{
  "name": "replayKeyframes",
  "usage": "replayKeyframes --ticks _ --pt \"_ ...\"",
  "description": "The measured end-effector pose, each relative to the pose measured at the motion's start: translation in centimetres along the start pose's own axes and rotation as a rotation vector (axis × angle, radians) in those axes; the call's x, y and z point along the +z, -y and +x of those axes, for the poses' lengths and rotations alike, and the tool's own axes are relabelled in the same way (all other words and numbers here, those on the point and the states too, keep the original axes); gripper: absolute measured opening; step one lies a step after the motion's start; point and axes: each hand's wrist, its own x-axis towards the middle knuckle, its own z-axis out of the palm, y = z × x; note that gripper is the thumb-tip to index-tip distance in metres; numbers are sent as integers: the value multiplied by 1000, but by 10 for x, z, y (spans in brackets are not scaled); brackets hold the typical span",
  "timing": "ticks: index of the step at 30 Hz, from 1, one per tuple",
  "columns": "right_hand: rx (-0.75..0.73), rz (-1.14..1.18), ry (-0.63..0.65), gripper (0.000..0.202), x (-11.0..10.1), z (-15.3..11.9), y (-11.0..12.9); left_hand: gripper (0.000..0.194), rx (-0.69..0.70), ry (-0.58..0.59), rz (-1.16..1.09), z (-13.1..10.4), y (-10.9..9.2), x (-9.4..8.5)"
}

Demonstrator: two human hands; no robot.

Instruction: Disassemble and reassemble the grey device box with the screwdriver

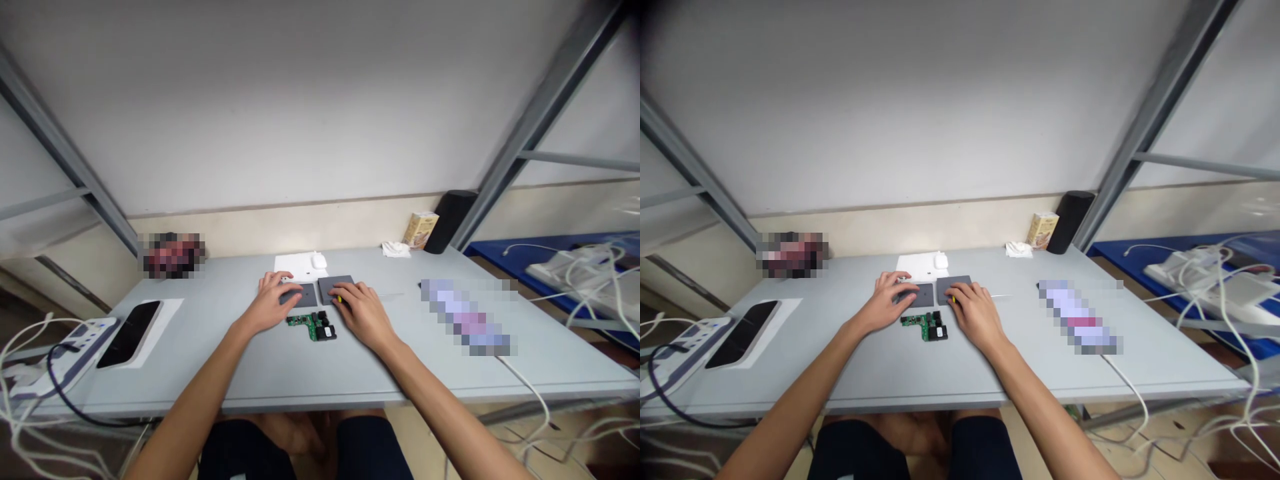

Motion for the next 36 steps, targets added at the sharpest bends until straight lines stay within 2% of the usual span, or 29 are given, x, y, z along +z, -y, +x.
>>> replayKeyframes --ticks 7,14,21,36 --pt "4 11 -13 32 2 0 -1 31 -69 -28 32 2 16 -2" --pt "6 32 -27 31 1 0 0 32 -103 -44 20 3 16 -5" --pt "25 42 1 31 0 0 1 32 -107 -99 1 4 23 -3" --pt "9 13 -43 26 4 0 -1 30 -120 -136 -33 5 25 0"
